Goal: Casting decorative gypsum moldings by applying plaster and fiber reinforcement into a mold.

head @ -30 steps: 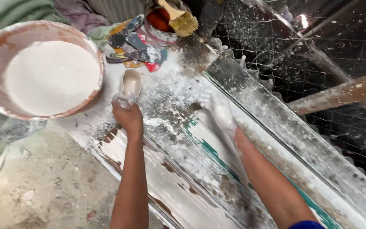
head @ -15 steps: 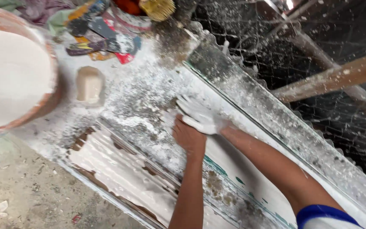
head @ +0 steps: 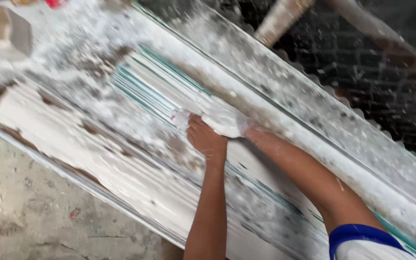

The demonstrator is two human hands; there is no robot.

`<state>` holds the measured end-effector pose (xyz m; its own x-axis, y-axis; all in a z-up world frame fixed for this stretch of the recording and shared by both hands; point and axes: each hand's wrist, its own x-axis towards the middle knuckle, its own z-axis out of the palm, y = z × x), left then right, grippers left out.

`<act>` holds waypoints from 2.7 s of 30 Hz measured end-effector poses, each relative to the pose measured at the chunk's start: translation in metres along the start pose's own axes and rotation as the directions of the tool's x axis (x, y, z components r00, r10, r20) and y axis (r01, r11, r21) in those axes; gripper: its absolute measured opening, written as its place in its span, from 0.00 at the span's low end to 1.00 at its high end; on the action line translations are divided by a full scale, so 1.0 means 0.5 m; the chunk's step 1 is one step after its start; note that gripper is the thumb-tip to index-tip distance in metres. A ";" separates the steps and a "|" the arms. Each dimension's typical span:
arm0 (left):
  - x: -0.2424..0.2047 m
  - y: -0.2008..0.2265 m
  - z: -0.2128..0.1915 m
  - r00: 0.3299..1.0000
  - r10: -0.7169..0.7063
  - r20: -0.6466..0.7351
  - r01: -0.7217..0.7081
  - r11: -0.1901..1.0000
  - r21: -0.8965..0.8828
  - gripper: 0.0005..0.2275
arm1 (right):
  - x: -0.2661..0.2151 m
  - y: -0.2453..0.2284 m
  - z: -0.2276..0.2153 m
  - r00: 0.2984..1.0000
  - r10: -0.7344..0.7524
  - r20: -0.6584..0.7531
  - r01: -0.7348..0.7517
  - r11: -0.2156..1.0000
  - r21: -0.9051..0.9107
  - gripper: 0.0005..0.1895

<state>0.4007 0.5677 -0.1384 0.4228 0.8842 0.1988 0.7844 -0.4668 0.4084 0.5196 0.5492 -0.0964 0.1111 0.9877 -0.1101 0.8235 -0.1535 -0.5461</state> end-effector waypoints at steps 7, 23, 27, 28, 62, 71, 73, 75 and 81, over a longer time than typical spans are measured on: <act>-0.525 0.259 -0.017 0.991 -0.014 0.136 0.037 0.986 -0.165 0.37 | -0.612 0.075 0.038 0.999 -0.016 -0.039 0.014 0.997 -0.075 0.33; -1.544 0.735 0.033 0.989 0.044 0.140 -0.026 0.992 -0.127 0.39 | -1.724 0.216 0.114 0.997 -0.048 -0.068 0.041 0.995 -0.095 0.33; -1.757 0.850 0.023 0.990 0.102 0.098 -0.088 0.987 -0.135 0.37 | -1.968 0.246 0.122 1.000 -0.002 -0.030 0.000 0.997 -0.081 0.34; -1.808 0.889 0.008 0.988 0.110 0.110 -0.094 0.985 -0.146 0.37 | -2.033 0.254 0.112 0.999 0.016 -0.029 -0.018 0.996 -0.083 0.34; -3.426 1.566 0.010 0.887 0.221 0.406 -0.068 0.931 -0.358 0.43 | -3.851 0.493 0.571 0.624 0.622 -0.473 0.497 0.151 0.855 0.15; -3.383 1.430 -0.088 0.348 0.681 0.645 0.303 0.569 -0.764 0.33 | -3.793 0.479 0.398 0.608 0.775 -0.173 0.416 -0.124 0.901 0.16; -3.241 1.324 -0.152 0.315 0.789 0.527 0.585 0.276 -0.763 0.28 | -3.741 0.492 0.376 0.614 0.783 -0.099 0.392 -0.194 0.899 0.18; -3.062 1.214 -0.274 0.463 0.649 0.604 0.564 0.310 -0.765 0.37 | -3.658 0.514 0.358 0.622 0.783 -0.026 0.365 -0.261 0.894 0.20; -2.666 0.836 -0.353 0.733 0.479 0.484 0.590 -0.093 -0.802 0.41 | -3.241 0.437 0.268 0.639 0.769 0.020 0.000 -0.026 1.000 0.25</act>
<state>0.0849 -0.8029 -0.0753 0.9048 0.4162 -0.0898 -0.1874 0.5787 0.7937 0.4451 -1.0887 -0.1487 0.6932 0.5125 -0.5068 -0.5776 -0.0255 -0.8159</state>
